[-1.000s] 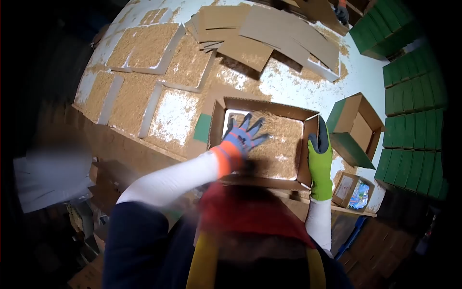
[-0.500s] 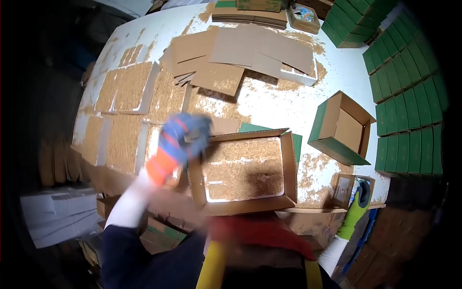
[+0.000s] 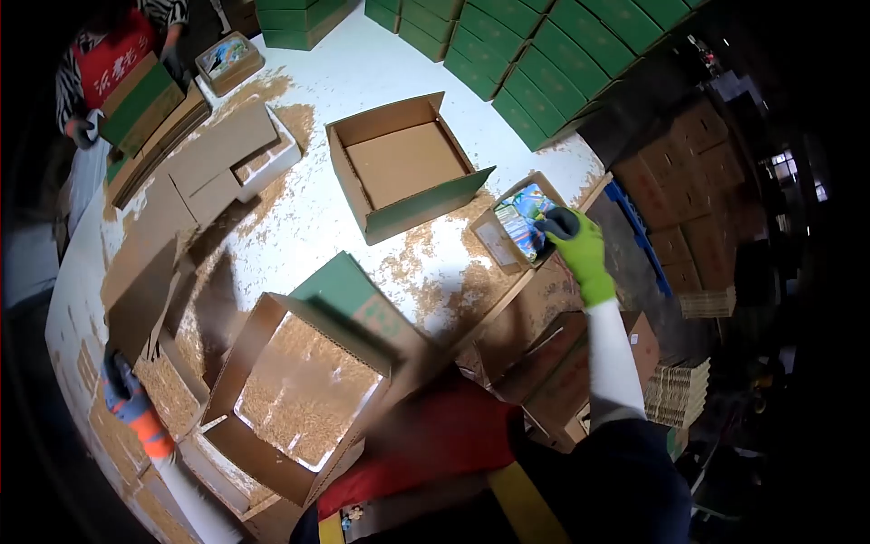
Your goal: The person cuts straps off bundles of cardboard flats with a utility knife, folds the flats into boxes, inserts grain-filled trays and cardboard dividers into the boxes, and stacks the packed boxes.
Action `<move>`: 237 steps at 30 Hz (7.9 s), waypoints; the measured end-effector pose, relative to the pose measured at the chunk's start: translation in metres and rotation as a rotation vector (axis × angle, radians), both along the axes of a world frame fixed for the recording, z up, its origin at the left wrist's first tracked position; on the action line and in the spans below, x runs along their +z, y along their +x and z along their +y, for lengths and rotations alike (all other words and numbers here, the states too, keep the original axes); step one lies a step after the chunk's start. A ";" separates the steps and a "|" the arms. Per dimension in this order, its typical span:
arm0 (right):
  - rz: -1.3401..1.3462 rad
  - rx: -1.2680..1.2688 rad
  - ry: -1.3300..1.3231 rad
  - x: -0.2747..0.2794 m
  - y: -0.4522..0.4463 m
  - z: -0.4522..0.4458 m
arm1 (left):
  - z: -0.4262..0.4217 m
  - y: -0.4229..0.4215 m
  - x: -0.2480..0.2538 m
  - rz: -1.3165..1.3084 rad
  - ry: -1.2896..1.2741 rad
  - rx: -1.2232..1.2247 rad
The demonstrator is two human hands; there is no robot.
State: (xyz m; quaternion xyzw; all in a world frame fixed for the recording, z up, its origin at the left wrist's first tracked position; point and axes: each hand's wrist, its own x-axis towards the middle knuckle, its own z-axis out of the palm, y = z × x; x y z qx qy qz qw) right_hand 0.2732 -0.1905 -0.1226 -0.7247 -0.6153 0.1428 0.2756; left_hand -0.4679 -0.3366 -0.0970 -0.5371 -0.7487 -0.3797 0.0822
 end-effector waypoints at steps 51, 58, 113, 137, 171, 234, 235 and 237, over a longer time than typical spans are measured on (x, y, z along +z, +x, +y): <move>-0.210 0.868 0.212 -0.090 -0.300 -0.092 | -0.143 0.236 -0.137 -1.460 0.184 0.157; 1.238 0.754 -0.445 0.018 -0.293 0.011 | -0.030 0.192 -0.043 -1.898 0.032 -0.350; -0.339 1.525 -0.242 0.129 -0.402 0.012 | -0.119 0.231 0.052 0.582 -0.264 -0.046; -0.538 1.916 -0.050 0.151 -0.345 -0.086 | -0.113 0.197 0.002 -0.079 -0.195 -0.137; 0.135 1.219 -0.427 -0.089 -0.236 0.031 | -0.147 0.204 0.001 -0.683 -0.879 0.236; 0.539 1.110 0.028 0.002 -0.388 -0.032 | -0.120 0.212 0.061 -0.132 -1.191 0.277; 0.561 1.105 -0.033 0.006 -0.389 -0.033 | -0.118 0.211 0.060 -0.229 -1.161 0.274; 0.470 1.100 0.023 0.008 -0.389 -0.037 | -0.124 0.217 0.049 -0.086 -1.060 0.242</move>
